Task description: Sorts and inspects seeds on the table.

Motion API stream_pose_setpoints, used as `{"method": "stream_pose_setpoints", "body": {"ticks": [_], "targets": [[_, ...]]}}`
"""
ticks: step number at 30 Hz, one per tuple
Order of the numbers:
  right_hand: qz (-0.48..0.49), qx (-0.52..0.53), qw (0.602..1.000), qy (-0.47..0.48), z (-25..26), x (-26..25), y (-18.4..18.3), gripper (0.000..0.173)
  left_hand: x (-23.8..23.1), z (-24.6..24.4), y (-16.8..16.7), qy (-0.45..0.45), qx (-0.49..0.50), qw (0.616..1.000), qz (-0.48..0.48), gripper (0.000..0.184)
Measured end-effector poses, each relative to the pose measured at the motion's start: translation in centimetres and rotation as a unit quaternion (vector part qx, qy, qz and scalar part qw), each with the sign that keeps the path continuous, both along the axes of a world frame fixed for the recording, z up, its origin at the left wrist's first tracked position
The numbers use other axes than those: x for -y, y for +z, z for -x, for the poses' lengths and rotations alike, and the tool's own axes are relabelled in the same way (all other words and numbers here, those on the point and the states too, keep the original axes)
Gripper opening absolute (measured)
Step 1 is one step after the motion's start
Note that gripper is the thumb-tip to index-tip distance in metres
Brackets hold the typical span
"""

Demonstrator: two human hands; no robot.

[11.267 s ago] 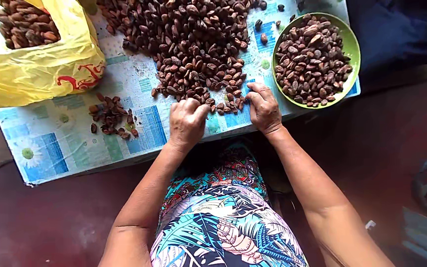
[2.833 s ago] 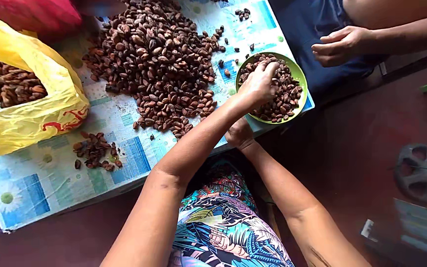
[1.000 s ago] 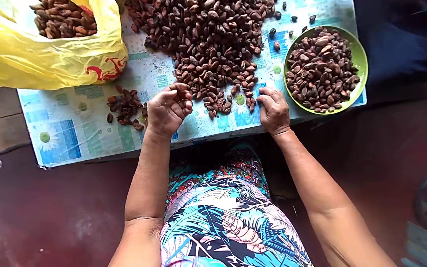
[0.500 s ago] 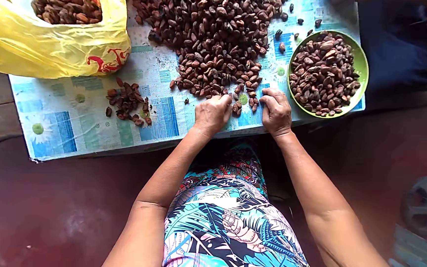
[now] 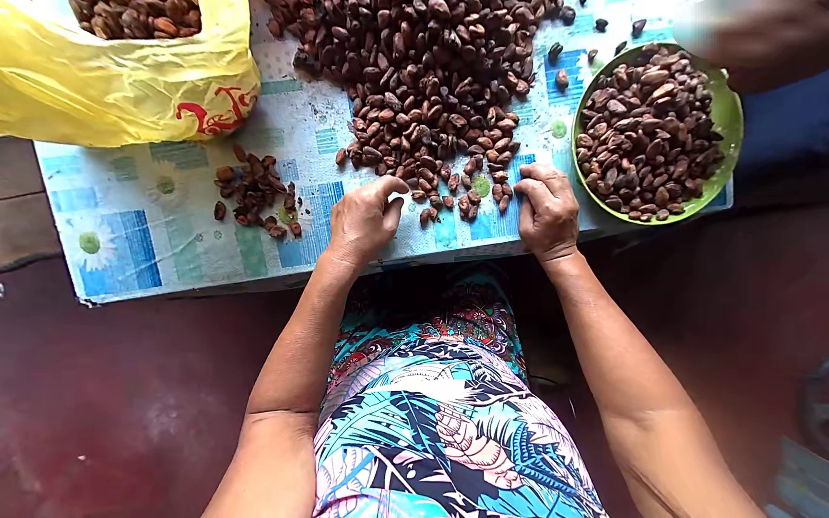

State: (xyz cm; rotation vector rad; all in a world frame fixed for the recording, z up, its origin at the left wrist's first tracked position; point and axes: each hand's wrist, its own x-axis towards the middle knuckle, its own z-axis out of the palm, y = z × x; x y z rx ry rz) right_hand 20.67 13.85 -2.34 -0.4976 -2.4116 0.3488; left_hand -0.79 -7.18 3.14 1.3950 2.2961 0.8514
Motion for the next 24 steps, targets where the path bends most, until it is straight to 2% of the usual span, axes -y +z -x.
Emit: {"method": "stream_pose_setpoints", "body": {"ticks": [3,7,9,11,13,14,15,17,18,19,20,21,22,23,24], "targets": [[0.000,0.001,1.000,0.002,0.0,-0.1,-0.1,0.026,-1.2,-0.4,0.0,-0.009,0.002,1.000,0.011,0.024],[-0.002,0.001,1.000,0.001,0.1,0.0,0.0,0.025,-2.8,-1.6,0.5,-0.011,-0.027,0.994,0.103,0.024],[0.000,0.003,1.000,-0.001,0.0,0.0,0.1,0.025,-2.7,-1.4,0.5,0.004,-0.021,0.995,0.098,0.025],[0.000,0.003,1.000,0.001,0.0,-0.1,0.1,0.026,-1.9,-0.6,0.6,0.035,0.046,0.997,0.054,0.026],[-0.002,0.000,1.000,0.004,0.0,-0.2,0.0,0.025,-0.7,0.2,0.9,0.079,0.205,0.975,-0.029,0.018],[0.000,0.000,1.000,0.004,0.0,-0.2,0.0,0.026,-0.3,0.4,1.3,0.101,0.332,0.934,-0.081,0.008],[0.002,0.000,1.000,0.002,0.0,-0.2,-0.1,0.026,0.1,0.7,1.7,0.110,0.465,0.869,-0.127,0.010],[0.003,0.000,1.000,-0.001,0.0,-0.2,-0.2,0.026,0.8,1.5,1.6,0.083,0.659,0.722,-0.195,0.027],[0.003,-0.001,1.000,-0.002,0.0,-0.1,-0.2,0.026,0.9,1.7,1.2,0.059,0.713,0.662,-0.222,0.032],[0.004,-0.002,1.000,-0.001,0.0,-0.1,-0.2,0.026,0.9,1.8,1.0,0.042,0.747,0.619,-0.239,0.035],[0.004,-0.002,1.000,-0.002,0.0,-0.1,-0.1,0.026,0.8,1.7,0.8,0.038,0.767,0.592,-0.244,0.039],[0.004,-0.003,1.000,-0.001,0.1,-0.1,-0.1,0.026,0.6,1.6,0.7,0.047,0.773,0.588,-0.234,0.041],[0.003,-0.005,1.000,-0.001,0.1,-0.1,-0.1,0.026,0.4,1.3,0.8,0.063,0.761,0.609,-0.216,0.041],[0.003,-0.005,1.000,0.000,0.1,-0.1,-0.1,0.026,0.0,0.9,1.1,0.079,0.721,0.662,-0.188,0.039],[0.003,-0.004,1.000,0.001,0.1,-0.1,-0.1,0.026,-0.3,0.4,1.5,0.092,0.653,0.736,-0.151,0.033]]}}
